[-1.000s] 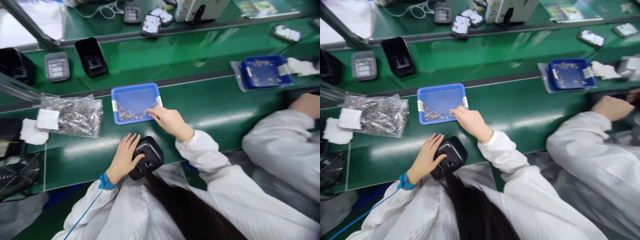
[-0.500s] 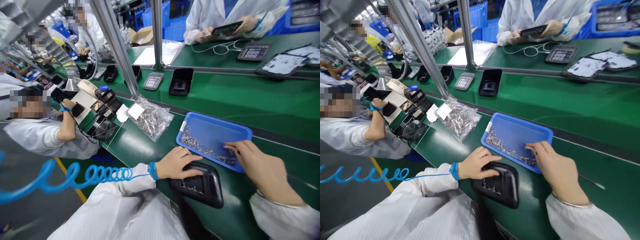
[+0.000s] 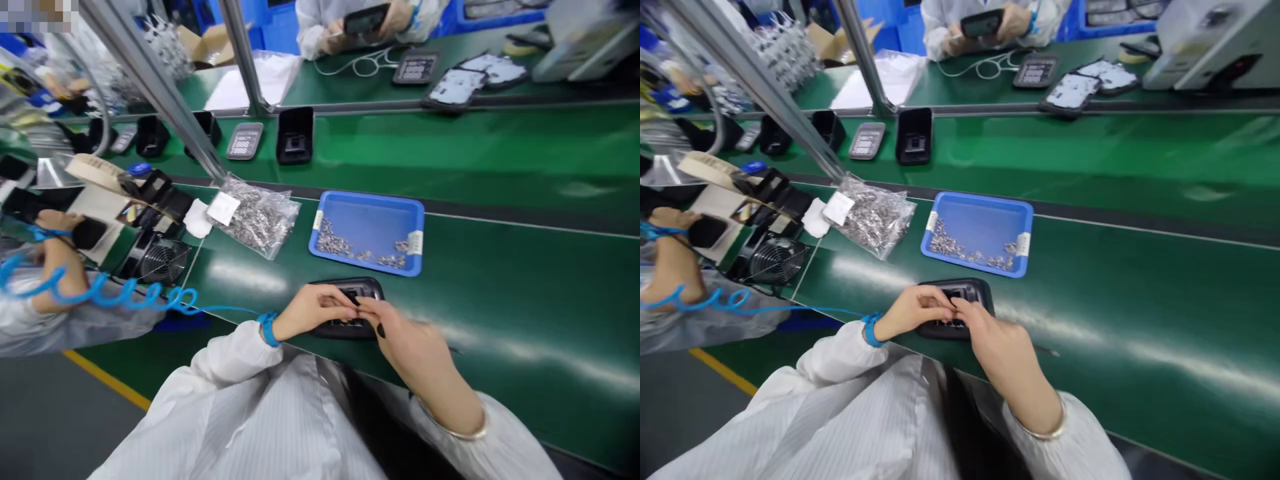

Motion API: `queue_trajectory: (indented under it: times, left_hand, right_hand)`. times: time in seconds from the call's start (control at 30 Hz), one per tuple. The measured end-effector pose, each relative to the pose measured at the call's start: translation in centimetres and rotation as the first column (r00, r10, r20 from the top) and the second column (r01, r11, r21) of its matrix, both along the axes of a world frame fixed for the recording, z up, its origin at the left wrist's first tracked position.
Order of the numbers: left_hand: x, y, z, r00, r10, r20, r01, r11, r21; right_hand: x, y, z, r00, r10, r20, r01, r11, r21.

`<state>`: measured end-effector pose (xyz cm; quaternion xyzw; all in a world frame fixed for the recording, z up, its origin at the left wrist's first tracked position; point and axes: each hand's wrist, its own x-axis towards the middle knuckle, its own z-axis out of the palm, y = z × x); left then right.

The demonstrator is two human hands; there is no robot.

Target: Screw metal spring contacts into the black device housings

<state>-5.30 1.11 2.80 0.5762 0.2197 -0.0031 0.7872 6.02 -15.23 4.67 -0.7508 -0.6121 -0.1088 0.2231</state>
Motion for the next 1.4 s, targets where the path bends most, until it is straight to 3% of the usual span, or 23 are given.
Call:
queue_trajectory:
  times: [0.23,0.33,0.37,0.43,0.5,0.57,0.7,0.87,1.1,1.3,1.4]
  left_hand:
    - [-1.0,0.3,1.9,0.987,-0.155,0.034,0.152,0.984,0.091]
    - [-1.7,0.5,2.3,0.984,-0.126,0.127,0.075,0.936,0.344]
    - [-1.8,0.6,2.1,0.98,-0.109,0.167,0.015,0.877,0.479]
    - [-1.4,1.0,1.5,0.967,-0.121,0.222,-0.082,0.681,0.728]
    - [-0.5,1.3,0.5,0.958,-0.177,0.227,-0.113,0.494,0.862]
    - [0.8,1.5,-0.6,0.956,-0.212,0.203,-0.097,0.423,0.901]
    - [2.7,1.6,-1.6,0.963,-0.195,0.186,-0.077,0.465,0.882]
    - [3.0,1.8,-0.8,0.978,-0.187,0.096,0.015,0.518,0.855]
    - [2.9,1.6,-0.7,0.971,-0.224,0.078,0.042,0.487,0.872]
    - [3.3,2.2,-1.9,0.935,-0.301,0.188,-0.047,0.421,0.906]
    - [3.6,2.7,-2.4,0.918,-0.332,0.215,-0.06,0.422,0.905]
  right_hand:
    - [-2.3,-0.4,-0.4,0.946,0.031,-0.323,0.016,0.99,0.142]
    - [-3.1,-0.5,-0.8,0.91,-0.079,-0.406,0.138,0.983,0.118]
    - [-3.3,-0.7,-0.9,0.905,-0.136,-0.403,0.186,0.979,0.086]
    - [-3.5,-1.0,-1.3,0.912,-0.2,-0.359,0.223,0.975,0.023]
    - [-3.8,-1.3,-1.5,0.935,-0.202,-0.293,0.194,0.979,-0.058]
    - [-4.1,-1.3,-1.6,0.951,-0.199,-0.237,0.163,0.973,-0.162]
    - [-4.5,-0.9,-1.4,0.944,-0.242,-0.225,0.173,0.942,-0.288]
    - [-4.4,-0.6,-1.4,0.936,-0.257,-0.239,0.184,0.939,-0.289]
    - [-4.2,-0.7,-1.6,0.925,-0.245,-0.29,0.154,0.941,-0.302]
    - [-4.1,-0.7,-1.8,0.925,-0.226,-0.306,0.145,0.953,-0.265]
    - [-4.0,-0.9,-1.9,0.937,-0.218,-0.273,0.159,0.962,-0.22]
